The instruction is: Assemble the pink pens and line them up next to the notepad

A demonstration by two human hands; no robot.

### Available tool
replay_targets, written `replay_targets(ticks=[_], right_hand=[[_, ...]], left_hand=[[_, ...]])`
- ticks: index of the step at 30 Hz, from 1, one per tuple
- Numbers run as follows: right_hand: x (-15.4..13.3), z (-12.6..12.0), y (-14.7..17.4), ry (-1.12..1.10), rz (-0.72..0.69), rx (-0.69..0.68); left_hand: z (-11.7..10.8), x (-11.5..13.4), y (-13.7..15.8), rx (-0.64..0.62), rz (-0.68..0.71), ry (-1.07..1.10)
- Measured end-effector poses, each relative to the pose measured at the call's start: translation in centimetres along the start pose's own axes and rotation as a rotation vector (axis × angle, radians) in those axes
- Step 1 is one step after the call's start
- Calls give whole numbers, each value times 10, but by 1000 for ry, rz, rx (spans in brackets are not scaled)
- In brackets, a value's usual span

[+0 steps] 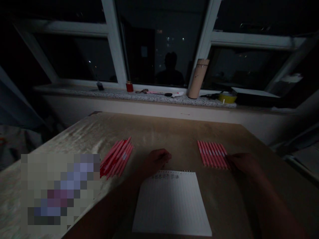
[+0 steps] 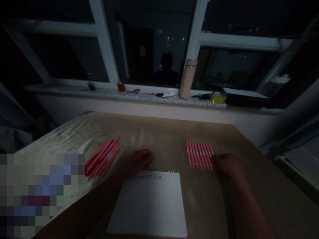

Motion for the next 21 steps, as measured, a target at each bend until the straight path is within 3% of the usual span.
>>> replay_targets(ticks=[7, 14, 21], right_hand=[[-3, -1, 4, 32, 76, -132], [-4, -8, 6, 63, 50, -37], [-6, -8, 7, 75, 69, -79]], left_hand=[[3, 10, 4, -3, 142, -320], [0, 12, 4, 17, 155, -366], [0, 11, 4, 9, 164, -407]])
Point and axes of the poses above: each hand's wrist, its own y-axis away from the middle knuckle, its own z-axis out of the palm, x = y × z, the point moved 6 cm from there along -y, towards the middle knuckle, and after that the axes turned 10 degrees about y, right-handed, at the moved point
